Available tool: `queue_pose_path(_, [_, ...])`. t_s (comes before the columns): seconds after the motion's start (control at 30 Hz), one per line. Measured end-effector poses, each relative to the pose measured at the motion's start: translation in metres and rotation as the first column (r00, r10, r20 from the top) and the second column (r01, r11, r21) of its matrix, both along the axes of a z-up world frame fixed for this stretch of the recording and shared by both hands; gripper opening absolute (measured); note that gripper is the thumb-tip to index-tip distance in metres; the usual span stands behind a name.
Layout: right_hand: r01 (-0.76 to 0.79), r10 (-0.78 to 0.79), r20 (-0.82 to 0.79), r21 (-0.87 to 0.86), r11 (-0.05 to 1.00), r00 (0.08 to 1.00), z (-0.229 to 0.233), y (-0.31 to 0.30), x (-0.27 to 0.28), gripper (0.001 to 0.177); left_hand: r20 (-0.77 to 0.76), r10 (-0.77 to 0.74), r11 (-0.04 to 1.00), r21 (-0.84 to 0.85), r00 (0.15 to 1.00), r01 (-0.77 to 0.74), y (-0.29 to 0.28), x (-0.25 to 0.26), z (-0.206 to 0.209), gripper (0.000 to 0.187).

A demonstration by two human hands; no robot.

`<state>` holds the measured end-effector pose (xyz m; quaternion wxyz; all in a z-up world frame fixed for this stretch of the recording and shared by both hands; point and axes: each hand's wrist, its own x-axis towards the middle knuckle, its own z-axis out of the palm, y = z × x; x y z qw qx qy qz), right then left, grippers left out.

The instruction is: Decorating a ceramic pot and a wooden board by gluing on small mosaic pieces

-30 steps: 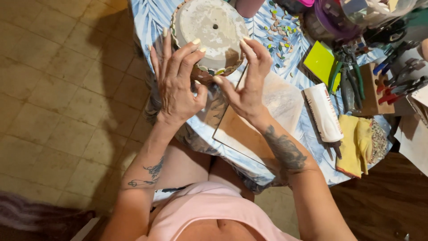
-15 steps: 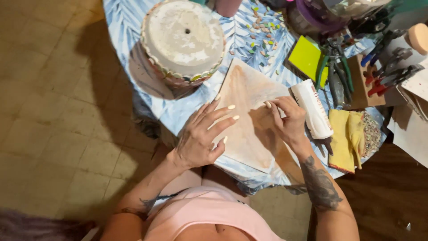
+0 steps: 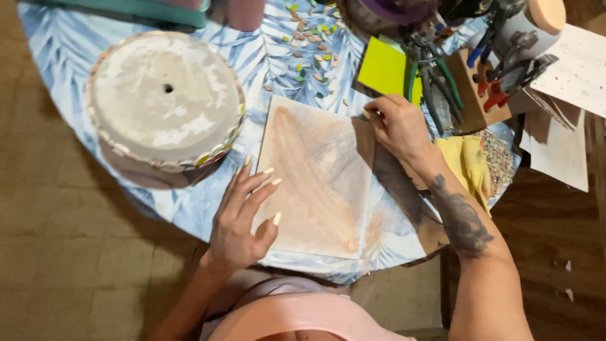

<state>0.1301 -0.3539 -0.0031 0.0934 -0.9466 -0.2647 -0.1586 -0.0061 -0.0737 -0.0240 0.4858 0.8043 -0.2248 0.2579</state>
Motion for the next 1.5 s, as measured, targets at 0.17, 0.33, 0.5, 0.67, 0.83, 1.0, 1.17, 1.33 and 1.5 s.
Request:
queue_pose_path(0.17, [0.035,-0.022,0.072,-0.181,0.983,0.997,-0.002,0.001,0.016,0.008,-0.055,-0.016,1.000,-0.015,0.998,0.016,-0.001,0.003,-0.003,0.032])
queue_pose_path(0.33, [0.009,0.008,0.051,-0.333,0.943,0.999,-0.015,0.004,0.027,0.008,-0.124,-0.068,0.997,0.022,0.990,0.071,0.000,0.003,0.003,0.034])
queue_pose_path(0.5, [0.107,-0.018,0.240,-0.366,0.925,0.971,-0.027,0.016,0.026,0.009,-0.041,0.011,1.000,-0.023,0.999,-0.012,-0.002,0.007,-0.010,0.031])
queue_pose_path(0.67, [0.105,0.034,0.338,-0.384,0.918,0.941,-0.047,0.018,0.029,0.012,-0.023,-0.002,0.999,-0.035,1.000,0.002,0.001,0.005,-0.005,0.032])
queue_pose_path(0.83, [0.072,0.035,0.308,-0.328,0.942,0.951,-0.030,0.031,0.016,0.011,-0.008,0.012,1.000,-0.004,1.000,-0.012,0.004,0.001,-0.002,0.034])
queue_pose_path(1.0, [0.075,0.138,-0.354,0.526,0.847,0.925,-0.001,0.060,-0.047,0.009,-0.008,0.034,0.999,-0.009,0.999,-0.035,-0.005,-0.004,-0.001,0.042])
queue_pose_path(1.17, [0.403,0.291,-0.630,0.721,0.563,0.720,0.012,0.099,-0.115,0.006,0.011,0.032,0.999,-0.041,0.999,-0.031,-0.016,-0.014,0.004,0.038])
queue_pose_path(1.33, [0.548,0.363,-0.641,0.767,0.334,0.676,-0.007,0.102,-0.146,0.011,0.007,0.017,1.000,-0.023,1.000,-0.017,-0.022,-0.025,0.004,0.026])
queue_pose_path(1.5, [0.591,0.425,-0.613,0.781,0.201,0.666,-0.016,0.099,-0.154,0.015,0.007,-0.002,0.999,-0.032,1.000,0.002,-0.020,-0.032,0.015,0.018])
